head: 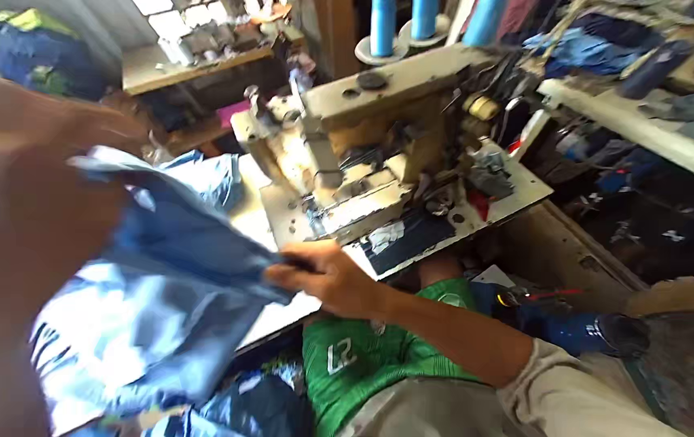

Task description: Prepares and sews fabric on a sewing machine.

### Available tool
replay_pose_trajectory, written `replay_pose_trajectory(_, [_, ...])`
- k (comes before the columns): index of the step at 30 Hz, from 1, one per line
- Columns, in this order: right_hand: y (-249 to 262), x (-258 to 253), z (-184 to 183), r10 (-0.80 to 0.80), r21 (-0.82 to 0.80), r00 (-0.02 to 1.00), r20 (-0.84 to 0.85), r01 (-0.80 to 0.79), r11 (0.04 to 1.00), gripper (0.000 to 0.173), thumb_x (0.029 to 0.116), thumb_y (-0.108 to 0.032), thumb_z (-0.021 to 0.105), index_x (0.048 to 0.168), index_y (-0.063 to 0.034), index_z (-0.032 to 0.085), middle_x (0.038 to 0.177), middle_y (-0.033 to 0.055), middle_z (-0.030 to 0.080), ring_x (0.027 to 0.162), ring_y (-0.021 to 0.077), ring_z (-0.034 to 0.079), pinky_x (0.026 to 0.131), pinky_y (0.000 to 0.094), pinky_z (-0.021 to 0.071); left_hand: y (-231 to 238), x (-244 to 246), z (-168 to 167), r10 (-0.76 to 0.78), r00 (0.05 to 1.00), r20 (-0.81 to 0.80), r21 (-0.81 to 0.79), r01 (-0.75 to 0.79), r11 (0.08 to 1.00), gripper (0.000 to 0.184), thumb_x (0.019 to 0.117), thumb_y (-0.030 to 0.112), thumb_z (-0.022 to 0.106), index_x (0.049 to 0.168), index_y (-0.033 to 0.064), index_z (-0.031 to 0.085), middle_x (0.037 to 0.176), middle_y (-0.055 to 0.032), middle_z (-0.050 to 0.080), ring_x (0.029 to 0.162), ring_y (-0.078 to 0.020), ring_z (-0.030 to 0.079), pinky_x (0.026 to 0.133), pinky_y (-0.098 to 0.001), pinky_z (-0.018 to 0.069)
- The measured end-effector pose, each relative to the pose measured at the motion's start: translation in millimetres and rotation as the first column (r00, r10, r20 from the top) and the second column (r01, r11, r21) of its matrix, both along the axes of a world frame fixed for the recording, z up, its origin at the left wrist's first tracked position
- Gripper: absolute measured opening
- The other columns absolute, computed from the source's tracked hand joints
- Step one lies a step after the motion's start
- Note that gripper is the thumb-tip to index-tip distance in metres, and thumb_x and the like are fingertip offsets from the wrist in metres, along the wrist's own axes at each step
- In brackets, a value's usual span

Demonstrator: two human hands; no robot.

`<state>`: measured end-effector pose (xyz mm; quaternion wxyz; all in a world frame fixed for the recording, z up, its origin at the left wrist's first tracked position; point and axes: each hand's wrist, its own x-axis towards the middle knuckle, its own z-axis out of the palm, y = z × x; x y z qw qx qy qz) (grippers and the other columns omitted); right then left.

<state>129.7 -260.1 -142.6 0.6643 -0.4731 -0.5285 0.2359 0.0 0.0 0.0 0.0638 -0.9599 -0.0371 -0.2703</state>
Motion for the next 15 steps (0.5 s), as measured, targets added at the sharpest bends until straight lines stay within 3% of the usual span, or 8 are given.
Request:
replay_pose_trajectory(1, [-5.7, 7.3, -28.7, -0.042, -0.076, 0.999, -0.032, 0.039, 0.996, 0.023, 0.1039, -0.015, 0.058, 0.095, 0.0021, 0.071, 0.078, 0.0063, 0.068, 0.07, 0.0095, 0.064, 0.065, 0.0281, 0.0553, -8.4, -3.9, -21.3, -0.047, 0.994, -0.103, -0.08, 0.039, 0.996, 0.032, 0.096, 0.033, 0.065, 0.125, 0.0204, 0.067, 0.116, -0.011, 0.065, 0.107, -0.0341, 0.064, 0.085, -0.0609, 0.0522])
replay_pose_trajectory(3, [-16.9, 22.6, -76.5, -0.138, -0.214, 0.989, -0.056, 0.123, 0.969, 0.024, 0.1036, -0.02, 0.06, 0.094, -0.0017, 0.072, 0.078, 0.0055, 0.068, 0.069, 0.012, 0.065, 0.064, 0.0313, 0.0559, -26.5, -5.0, -57.2, -0.183, 0.95, -0.255, -0.321, 0.095, 0.942, 0.025, 0.0864, 0.032, 0.077, 0.11, 0.0247, 0.076, 0.091, 0.0045, 0.065, 0.081, -0.0128, 0.062, 0.069, -0.039, 0.053])
replay_pose_trajectory(5, [-25.2, 37.8, -109.3, -0.195, -0.302, 0.979, -0.051, 0.171, 0.938, 0.022, 0.1028, -0.022, 0.062, 0.095, -0.0036, 0.071, 0.078, 0.0059, 0.068, 0.069, 0.0144, 0.065, 0.063, 0.0344, 0.0565, -31.6, -4.4, -87.8, -0.27, 0.913, -0.306, -0.496, 0.089, 0.864, 0.02, 0.0866, 0.035, 0.078, 0.103, 0.0243, 0.079, 0.086, 0.01, 0.068, 0.077, -0.0031, 0.062, 0.07, -0.028, 0.0542])
replay_pose_trajectory(7, [-31.0, 48.1, -124.6, -0.227, -0.349, 0.974, -0.002, 0.213, 0.913, 0.018, 0.102, -0.022, 0.064, 0.099, -0.0059, 0.071, 0.08, 0.005, 0.069, 0.068, 0.0141, 0.065, 0.063, 0.0345, 0.0572, -36.2, -3.6, -105.3, -0.271, 0.919, -0.285, -0.53, 0.085, 0.844, 0.019, 0.0891, 0.036, 0.076, 0.101, 0.0223, 0.08, 0.084, 0.0088, 0.069, 0.077, -0.0029, 0.063, 0.072, -0.0288, 0.0546])
replay_pose_trajectory(10, [-30.0, 54.1, -125.4, -0.286, -0.395, 0.939, 0.19, 0.34, 0.853, 0.016, 0.1021, -0.025, 0.064, 0.106, -0.0111, 0.072, 0.081, 0.003, 0.07, 0.064, 0.0134, 0.064, 0.058, 0.0351, 0.0567, -43.7, 1.2, -105.1, -0.203, 0.935, -0.29, -0.469, 0.046, 0.882, 0.017, 0.0916, 0.036, 0.074, 0.099, 0.0212, 0.079, 0.083, 0.0055, 0.067, 0.077, -0.0077, 0.062, 0.073, -0.0353, 0.052])
replay_pose_trajectory(12, [-25.9, 50.8, -119.5, -0.372, -0.32, 0.809, 0.456, 0.539, 0.779, 0.018, 0.1015, -0.027, 0.065, 0.109, -0.0133, 0.073, 0.085, 0.0036, 0.071, 0.068, 0.0172, 0.066, 0.06, 0.0421, 0.0562, -47.3, 5.8, -101.0, -0.174, 0.93, -0.323, -0.425, 0.022, 0.905, 0.018, 0.0917, 0.038, 0.073, 0.1, 0.0222, 0.079, 0.083, 0.0041, 0.066, 0.079, -0.0105, 0.062, 0.075, -0.0396, 0.0517])
replay_pose_trajectory(13, [-23.5, 48.0, -115.1, -0.393, -0.249, 0.722, 0.57, 0.608, 0.754, 0.021, 0.1009, -0.027, 0.065, 0.115, -0.0122, 0.072, 0.096, 0.0058, 0.072, 0.078, 0.0211, 0.069, 0.067, 0.0464, 0.0577, -48.9, 8.0, -99.0, -0.168, 0.927, -0.336, -0.411, 0.016, 0.911, 0.019, 0.0918, 0.039, 0.073, 0.101, 0.0231, 0.079, 0.084, 0.0043, 0.066, 0.079, -0.0103, 0.062, 0.075, -0.0394, 0.0517])
replay_pose_trajectory(15, [-16.6, 40.5, -105.2, -0.408, -0.133, 0.605, 0.684, 0.653, 0.745, 0.03, 0.1004, -0.028, 0.065, 0.124, -0.0104, 0.071, 0.111, 0.0091, 0.07, 0.088, 0.0254, 0.071, 0.07, 0.0481, 0.058, -52.7, 11.6, -95.4, -0.171, 0.923, -0.344, -0.405, 0.018, 0.914, 0.02, 0.0917, 0.039, 0.072, 0.102, 0.0226, 0.08, 0.083, 0.0034, 0.063, 0.077, -0.0107, 0.059, 0.073, -0.0379, 0.0489])
